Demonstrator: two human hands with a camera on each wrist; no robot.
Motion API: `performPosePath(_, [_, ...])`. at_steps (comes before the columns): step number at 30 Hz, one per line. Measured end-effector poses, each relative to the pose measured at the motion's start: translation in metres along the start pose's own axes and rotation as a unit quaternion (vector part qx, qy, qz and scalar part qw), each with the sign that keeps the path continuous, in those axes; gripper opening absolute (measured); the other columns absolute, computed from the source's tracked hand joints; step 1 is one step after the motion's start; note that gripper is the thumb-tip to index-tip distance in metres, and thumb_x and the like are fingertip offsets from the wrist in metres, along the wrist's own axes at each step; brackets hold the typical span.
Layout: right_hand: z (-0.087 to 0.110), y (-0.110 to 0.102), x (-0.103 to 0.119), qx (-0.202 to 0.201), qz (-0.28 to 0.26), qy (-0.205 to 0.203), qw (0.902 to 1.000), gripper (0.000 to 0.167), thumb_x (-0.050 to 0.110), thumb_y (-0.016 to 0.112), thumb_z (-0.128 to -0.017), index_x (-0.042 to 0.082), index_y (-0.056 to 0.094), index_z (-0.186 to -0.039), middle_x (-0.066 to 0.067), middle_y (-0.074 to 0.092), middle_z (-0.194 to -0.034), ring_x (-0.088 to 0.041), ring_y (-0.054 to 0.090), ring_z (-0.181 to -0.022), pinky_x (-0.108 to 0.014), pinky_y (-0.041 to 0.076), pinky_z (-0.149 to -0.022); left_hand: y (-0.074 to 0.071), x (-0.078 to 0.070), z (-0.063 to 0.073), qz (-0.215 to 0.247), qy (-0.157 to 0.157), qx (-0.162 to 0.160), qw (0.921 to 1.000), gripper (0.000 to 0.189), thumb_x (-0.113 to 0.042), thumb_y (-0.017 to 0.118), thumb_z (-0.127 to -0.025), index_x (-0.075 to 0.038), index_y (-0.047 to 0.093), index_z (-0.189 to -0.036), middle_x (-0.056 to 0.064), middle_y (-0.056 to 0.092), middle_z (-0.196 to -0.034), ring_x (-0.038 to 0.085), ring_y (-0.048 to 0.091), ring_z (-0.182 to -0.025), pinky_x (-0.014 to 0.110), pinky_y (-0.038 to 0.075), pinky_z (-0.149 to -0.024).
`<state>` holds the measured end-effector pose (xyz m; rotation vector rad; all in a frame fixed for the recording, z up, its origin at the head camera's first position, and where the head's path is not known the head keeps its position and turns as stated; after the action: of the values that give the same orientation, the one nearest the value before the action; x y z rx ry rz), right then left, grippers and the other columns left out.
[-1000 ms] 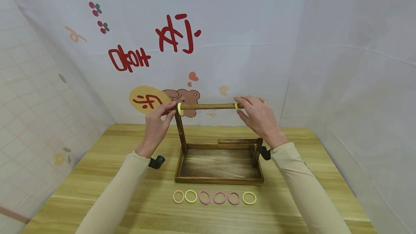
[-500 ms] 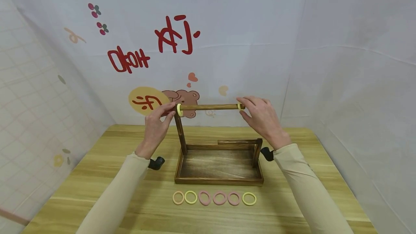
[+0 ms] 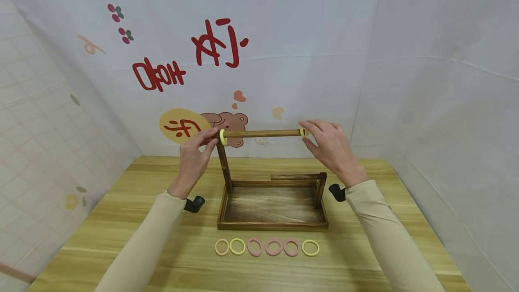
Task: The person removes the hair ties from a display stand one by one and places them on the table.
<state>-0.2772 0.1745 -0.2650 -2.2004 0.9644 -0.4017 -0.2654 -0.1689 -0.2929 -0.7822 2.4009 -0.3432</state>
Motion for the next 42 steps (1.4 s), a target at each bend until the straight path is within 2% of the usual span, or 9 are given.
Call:
performPosePath(20, [0.013,-0.024,0.005,-0.023,0.003,-0.013,0.9996,0.059,-0.001,0.088,-0.078,0.003,0.067,-0.133,-0.018,0.071,-0.121,-0.040,0.067,-0.107,-0.063,0.052,-0.088,0.005,0.001,0.003,0.002,0.002,-0.007,1.0000,0.028,-0.002,0.074,-0.095,0.002,0.072,-0.123,0.016,0.073,-0.122,0.032,0.075,-0.097,0.044,0.062,-0.086])
performPosePath(29, [0.027,-0.033,0.010,-0.030,-0.008,-0.024,0.9992,0.062,-0.002,0.089,-0.076,0.001,0.065,-0.134,-0.020,0.072,-0.119,-0.042,0.068,-0.105,-0.062,0.053,-0.087,0.003,0.003,0.002,0.006,0.000,-0.022,0.9997,0.029,0.000,0.075,-0.093,0.002,0.073,-0.123,0.016,0.073,-0.122,0.032,0.075,-0.099,0.042,0.062,-0.085])
performPosePath(34, [0.036,-0.037,0.013,-0.021,-0.025,-0.027,0.9991,0.061,-0.003,0.088,-0.075,-0.001,0.065,-0.132,-0.020,0.072,-0.118,-0.041,0.068,-0.104,-0.059,0.055,-0.086,0.002,0.005,0.002,0.010,-0.007,-0.027,0.9996,0.030,0.001,0.076,-0.092,0.002,0.073,-0.122,0.016,0.073,-0.122,0.032,0.075,-0.097,0.041,0.062,-0.085])
performPosePath(42, [0.054,-0.042,0.017,0.003,-0.059,0.009,0.9982,0.053,-0.005,0.087,-0.075,-0.003,0.065,-0.124,-0.016,0.071,-0.118,-0.038,0.067,-0.108,-0.049,0.054,-0.090,0.004,0.004,0.000,0.020,0.004,-0.032,0.9993,0.031,0.000,0.076,-0.092,0.002,0.073,-0.122,0.016,0.074,-0.120,0.033,0.075,-0.095,0.042,0.062,-0.084])
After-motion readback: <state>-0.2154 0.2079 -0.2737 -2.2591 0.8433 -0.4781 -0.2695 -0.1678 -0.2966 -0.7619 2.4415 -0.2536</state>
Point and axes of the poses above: each hand's wrist, its own z-axis away from the middle knuckle, its own y-axis out of the palm, x = y × z, the point moved 6 cm from there along -z, towards the middle knuckle
